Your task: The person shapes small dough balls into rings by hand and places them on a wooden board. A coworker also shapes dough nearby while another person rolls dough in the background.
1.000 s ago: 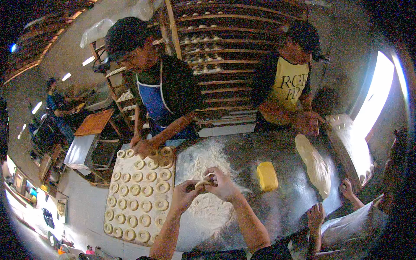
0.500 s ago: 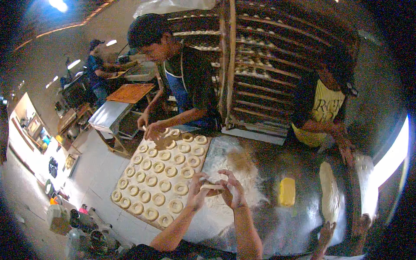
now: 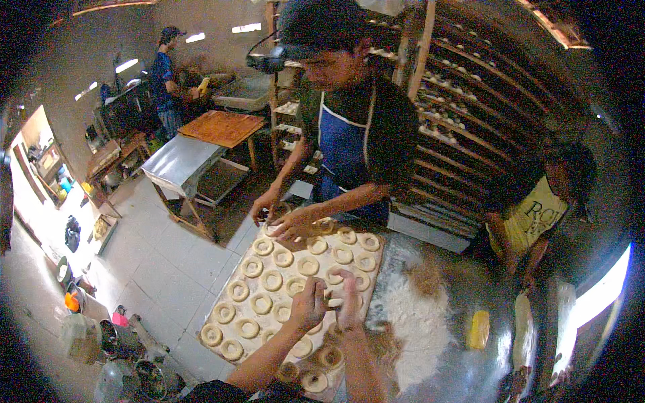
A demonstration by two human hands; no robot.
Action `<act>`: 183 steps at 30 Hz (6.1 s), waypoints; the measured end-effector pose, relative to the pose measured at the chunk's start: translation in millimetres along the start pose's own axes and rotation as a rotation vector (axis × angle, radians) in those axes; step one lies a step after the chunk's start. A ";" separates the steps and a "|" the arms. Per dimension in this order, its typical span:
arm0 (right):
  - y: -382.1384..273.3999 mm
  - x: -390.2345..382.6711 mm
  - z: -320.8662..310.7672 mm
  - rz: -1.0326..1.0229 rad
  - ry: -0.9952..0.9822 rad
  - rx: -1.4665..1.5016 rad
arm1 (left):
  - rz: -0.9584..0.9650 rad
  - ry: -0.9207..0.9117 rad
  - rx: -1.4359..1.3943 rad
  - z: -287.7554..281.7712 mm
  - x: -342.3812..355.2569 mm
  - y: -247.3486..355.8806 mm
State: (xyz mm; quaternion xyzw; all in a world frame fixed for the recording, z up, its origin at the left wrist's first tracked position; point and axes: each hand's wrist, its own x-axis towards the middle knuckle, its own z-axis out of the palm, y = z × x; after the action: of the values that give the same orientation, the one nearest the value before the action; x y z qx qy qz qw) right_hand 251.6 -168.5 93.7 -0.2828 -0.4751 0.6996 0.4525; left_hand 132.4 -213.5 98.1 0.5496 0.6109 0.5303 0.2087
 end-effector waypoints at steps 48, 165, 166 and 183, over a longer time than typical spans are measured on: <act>-31.7 117.2 26.3 -0.580 0.447 -1.356 | 0.214 0.150 0.763 -141.0 152.7 -92.4; 9.0 -411.3 -245.3 -0.275 1.099 -1.490 | -0.682 0.865 0.546 -50.9 -239.5 -136.2; 13.0 -412.3 -251.3 -0.249 1.079 -1.472 | -0.687 0.857 0.489 -51.8 -239.8 -134.0; 35.5 -358.3 -208.9 -0.261 1.515 -1.722 | -0.455 0.944 0.407 -199.7 -195.2 -205.7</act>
State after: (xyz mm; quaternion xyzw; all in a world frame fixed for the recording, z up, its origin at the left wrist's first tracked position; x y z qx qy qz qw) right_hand 565.4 -411.2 -32.4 -0.7939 -0.4271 -0.2575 0.3478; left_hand -67.3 -437.1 -76.4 0.1360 0.8313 0.5317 -0.0885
